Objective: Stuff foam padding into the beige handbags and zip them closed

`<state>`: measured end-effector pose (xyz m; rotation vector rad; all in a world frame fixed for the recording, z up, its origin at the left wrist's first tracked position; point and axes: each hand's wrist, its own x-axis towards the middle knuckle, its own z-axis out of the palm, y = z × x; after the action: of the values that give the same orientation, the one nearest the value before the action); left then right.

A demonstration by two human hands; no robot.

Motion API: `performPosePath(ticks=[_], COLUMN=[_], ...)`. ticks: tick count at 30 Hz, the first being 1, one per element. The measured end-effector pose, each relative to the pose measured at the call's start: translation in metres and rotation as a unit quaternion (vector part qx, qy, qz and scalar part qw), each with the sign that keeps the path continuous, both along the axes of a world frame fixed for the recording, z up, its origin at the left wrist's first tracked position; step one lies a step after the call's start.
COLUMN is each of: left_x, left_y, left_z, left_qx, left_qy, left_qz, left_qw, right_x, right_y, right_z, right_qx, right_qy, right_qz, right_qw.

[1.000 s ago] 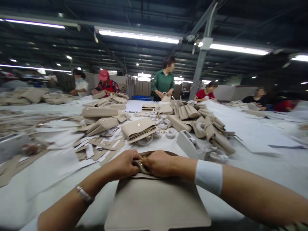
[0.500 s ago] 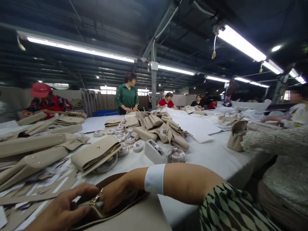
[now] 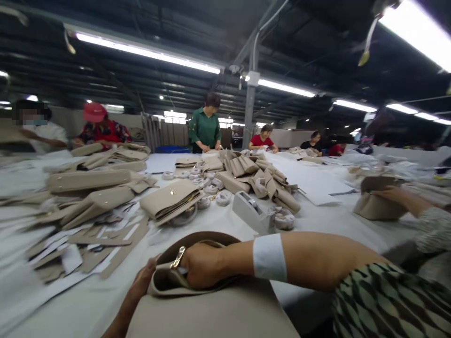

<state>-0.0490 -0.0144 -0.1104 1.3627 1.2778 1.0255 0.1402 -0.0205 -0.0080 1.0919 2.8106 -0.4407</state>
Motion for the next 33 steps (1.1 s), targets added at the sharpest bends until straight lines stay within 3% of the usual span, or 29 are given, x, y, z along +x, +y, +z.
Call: performPosePath(ticks=[4,6,8,10,11,13,15,17,21,24,26,29,31,33], left_x=[0.021,0.024,0.022,0.017,0.015,0.014,0.018,0.025,0.037,0.046,0.054,0.067,0.075,0.083], left_y=[-0.028,-0.034,-0.038,-0.041,-0.042,-0.044,-0.043,-0.041,-0.039,-0.038,-0.034,-0.024,-0.018,-0.014], left_z=[0.019,0.026,0.036,0.05,0.059,0.079,0.097,0.11,0.119,0.123,0.128,0.135,0.139,0.142], left_qx=[-0.001,0.028,0.09,0.184,0.228,0.287,0.294,0.281,0.281,0.318,0.336,0.335,0.343,0.365], left_qy=[-0.11,-0.136,-0.122,-0.065,-0.027,0.066,0.169,0.256,0.342,0.435,0.494,0.546,0.568,0.578], left_qz=[0.011,-0.001,0.03,0.072,0.064,-0.019,-0.117,-0.161,-0.182,-0.198,-0.201,-0.213,-0.233,-0.247], left_qw=[0.994,0.99,0.988,0.978,0.971,0.955,0.933,0.911,0.878,0.819,0.776,0.737,0.71,0.686], right_x=[0.004,0.003,0.001,-0.001,-0.002,-0.003,-0.003,0.001,0.019,0.043,0.062,0.098,0.121,0.139], right_y=[0.008,0.018,0.025,0.028,0.029,0.029,0.029,0.029,0.031,0.035,0.036,0.03,0.022,0.014], right_z=[-0.006,-0.006,-0.004,0.0,0.001,0.003,0.005,0.009,0.025,0.048,0.064,0.072,0.06,0.037], right_qx=[-0.05,-0.093,-0.122,-0.131,-0.128,-0.111,-0.092,-0.092,-0.142,-0.2,-0.217,-0.125,-0.038,0.015], right_qy=[0.049,0.051,0.043,0.021,0.014,0.019,0.044,0.032,-0.032,0.002,0.083,0.183,0.18,0.175], right_qz=[-0.038,-0.042,-0.033,-0.023,-0.014,0.029,0.084,0.085,0.023,0.041,0.021,-0.051,-0.086,-0.097], right_qw=[0.997,0.994,0.991,0.991,0.992,0.993,0.991,0.992,0.989,0.979,0.973,0.974,0.979,0.98])
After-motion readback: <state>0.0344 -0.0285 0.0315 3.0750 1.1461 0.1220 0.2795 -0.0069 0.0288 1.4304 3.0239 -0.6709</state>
